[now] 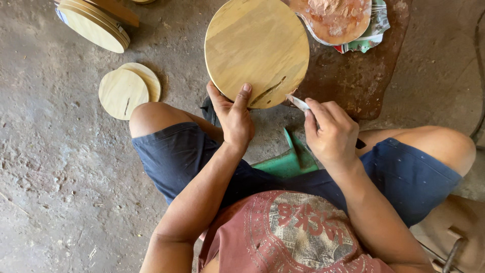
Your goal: The person carves a circular wooden disc using a knife, repeatedly scraping and shaping the surface. They rotate the disc and apply a paste-like substance from a wooden scoop to the carved area, continuing to refine the shape.
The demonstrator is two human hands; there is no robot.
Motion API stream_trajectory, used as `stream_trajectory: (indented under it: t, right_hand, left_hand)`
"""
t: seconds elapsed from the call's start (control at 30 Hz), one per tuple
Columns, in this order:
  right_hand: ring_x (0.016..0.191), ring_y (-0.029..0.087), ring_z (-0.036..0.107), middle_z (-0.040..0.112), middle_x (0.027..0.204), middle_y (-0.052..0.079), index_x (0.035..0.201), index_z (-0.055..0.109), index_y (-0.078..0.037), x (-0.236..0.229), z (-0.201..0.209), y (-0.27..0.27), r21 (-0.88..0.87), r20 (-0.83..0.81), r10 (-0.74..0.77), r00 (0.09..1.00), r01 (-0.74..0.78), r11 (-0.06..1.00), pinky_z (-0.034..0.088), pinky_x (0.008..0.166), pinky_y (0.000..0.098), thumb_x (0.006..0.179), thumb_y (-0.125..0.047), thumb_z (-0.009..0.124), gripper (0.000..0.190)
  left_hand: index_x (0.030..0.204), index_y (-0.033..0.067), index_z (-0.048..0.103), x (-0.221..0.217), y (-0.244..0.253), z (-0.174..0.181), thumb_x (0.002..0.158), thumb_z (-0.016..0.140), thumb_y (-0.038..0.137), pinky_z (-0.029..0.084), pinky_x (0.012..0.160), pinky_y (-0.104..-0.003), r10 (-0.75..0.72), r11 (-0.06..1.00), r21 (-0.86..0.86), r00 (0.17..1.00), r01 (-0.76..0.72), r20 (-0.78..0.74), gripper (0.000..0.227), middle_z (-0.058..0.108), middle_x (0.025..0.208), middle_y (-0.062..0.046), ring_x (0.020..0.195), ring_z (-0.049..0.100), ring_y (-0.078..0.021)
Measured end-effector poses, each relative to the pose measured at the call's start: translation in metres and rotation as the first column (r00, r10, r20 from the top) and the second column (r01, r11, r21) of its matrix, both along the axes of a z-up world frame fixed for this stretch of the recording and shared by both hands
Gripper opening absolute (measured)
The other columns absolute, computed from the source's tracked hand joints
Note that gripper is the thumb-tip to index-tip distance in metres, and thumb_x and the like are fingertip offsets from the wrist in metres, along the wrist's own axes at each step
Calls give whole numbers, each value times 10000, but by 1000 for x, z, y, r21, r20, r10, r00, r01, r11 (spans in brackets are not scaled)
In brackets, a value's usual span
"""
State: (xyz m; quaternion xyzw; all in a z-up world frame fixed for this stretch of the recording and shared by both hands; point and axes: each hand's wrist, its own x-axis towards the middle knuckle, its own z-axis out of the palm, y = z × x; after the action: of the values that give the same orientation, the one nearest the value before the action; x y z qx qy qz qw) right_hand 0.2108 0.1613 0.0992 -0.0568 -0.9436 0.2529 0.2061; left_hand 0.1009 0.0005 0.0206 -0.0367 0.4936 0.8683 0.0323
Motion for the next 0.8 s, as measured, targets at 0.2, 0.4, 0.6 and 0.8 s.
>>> stream_trajectory:
  t: [0.2, 0.4, 0.6, 0.8]
  right_hand:
    - [780, 265, 689, 679, 942, 113, 1168, 736, 1, -1, -3, -5, 25, 7, -3, 1000, 3, 1000, 557, 687, 364, 948, -6, 743, 220]
    - [720, 229, 686, 692, 948, 116, 1184, 746, 2, -4, -6, -2, -45, 18, -50, 999, 51, 998, 549, 633, 333, 956, 3, 756, 228]
    - [699, 230, 686, 685, 936, 130, 1180, 747, 6, -4, -8, 3, -145, 46, -72, 996, 78, 986, 539, 621, 338, 969, 8, 748, 212]
    - [748, 257, 703, 685, 951, 135, 1179, 741, 7, -4, -12, 8, -158, 24, -83, 996, 86, 984, 545, 647, 350, 978, 11, 741, 201]
  left_hand:
    - [1387, 58, 401, 1, -1, 3, 972, 674, -46, 449, 1092, -358, -4, 1000, 28, 1000, 4, -3, 508, 564, 1300, -118, 1232, 544, -198]
    - [1375, 53, 408, -3, -5, 5, 970, 659, -57, 454, 1099, -360, -17, 998, 56, 1000, 15, 23, 489, 569, 1301, -127, 1242, 551, -204]
    - [1368, 49, 424, -5, -8, 5, 956, 648, -87, 452, 1096, -370, -16, 996, 91, 999, 11, 50, 488, 582, 1292, -135, 1232, 560, -214]
    - [1348, 55, 438, -7, -9, 6, 940, 653, -97, 462, 1077, -387, -21, 991, 130, 994, 7, 103, 485, 604, 1275, -132, 1216, 576, -226]
